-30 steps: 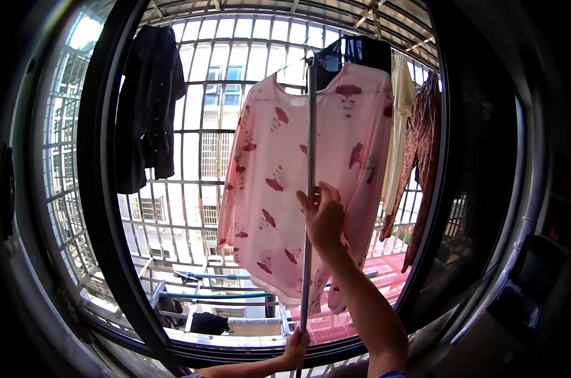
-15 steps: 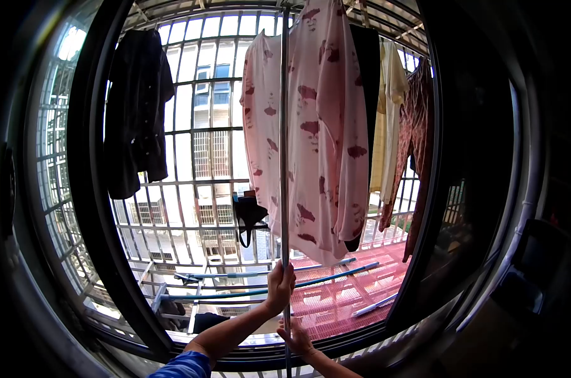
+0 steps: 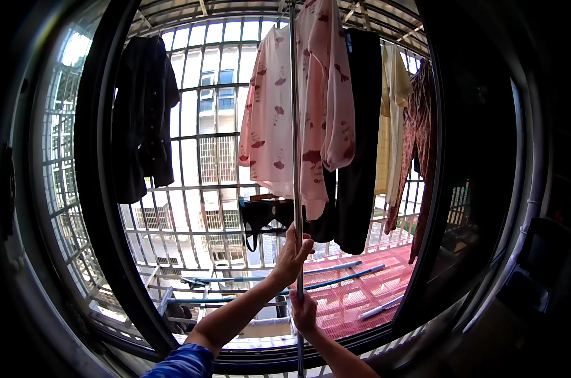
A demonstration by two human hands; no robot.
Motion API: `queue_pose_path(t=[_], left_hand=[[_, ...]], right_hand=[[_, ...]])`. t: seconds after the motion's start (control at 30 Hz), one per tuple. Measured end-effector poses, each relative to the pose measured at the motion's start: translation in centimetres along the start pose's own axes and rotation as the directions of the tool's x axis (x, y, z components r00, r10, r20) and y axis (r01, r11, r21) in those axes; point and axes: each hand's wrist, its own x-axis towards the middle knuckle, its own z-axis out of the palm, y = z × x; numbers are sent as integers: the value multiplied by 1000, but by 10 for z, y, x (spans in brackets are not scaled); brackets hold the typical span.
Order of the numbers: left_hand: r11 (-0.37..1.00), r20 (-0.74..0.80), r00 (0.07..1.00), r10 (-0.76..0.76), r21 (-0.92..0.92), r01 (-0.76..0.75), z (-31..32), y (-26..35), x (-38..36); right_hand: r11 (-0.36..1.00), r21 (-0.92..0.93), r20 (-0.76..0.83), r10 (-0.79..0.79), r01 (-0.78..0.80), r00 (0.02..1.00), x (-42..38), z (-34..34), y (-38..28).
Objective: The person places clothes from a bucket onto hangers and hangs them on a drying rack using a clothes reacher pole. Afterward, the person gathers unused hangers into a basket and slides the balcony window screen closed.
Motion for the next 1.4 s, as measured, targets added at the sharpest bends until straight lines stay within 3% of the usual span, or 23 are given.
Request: queue_pose_path(t=[0.03, 0.1, 0.2, 0.3, 0.83, 0.97, 1.03, 1.27, 1.4], left_hand=[[1000, 1, 1000, 2, 0, -2, 0, 0, -4], [955, 76, 981, -178, -228, 191, -2, 0, -10], [931, 103, 975, -199, -291, 221, -4, 1, -5], [932, 53, 981, -185, -307, 192, -2, -8, 3], [918, 17, 974, -227, -331, 220, 1, -30, 1], [914, 46, 969, -241, -324, 243, 5, -37, -9], [900, 80, 959, -271, -334, 282, 8, -39, -16], [902, 68, 968, -241, -352, 249, 13, -47, -34], [949, 64, 972, -227, -211, 236, 10, -48, -35]], right_hand=[[1000, 0, -1, -1, 1, 1000, 10, 1, -7], [930, -251, -110, -302, 267, 947, 27, 3, -21], [920, -259, -113, -332, 295, 936, 51, 3, -23], [948, -235, -85, -240, 215, 967, 65, 6, -10], [901, -357, -104, -299, 245, 949, 76, 9, 9], [936, -251, -124, -284, 246, 951, 66, 7, 17], [911, -342, -112, -283, 230, 953, 61, 3, 27], [933, -294, -112, -247, 205, 963, 47, 1, 39], [939, -299, -140, -217, 167, 966, 22, -2, 31]])
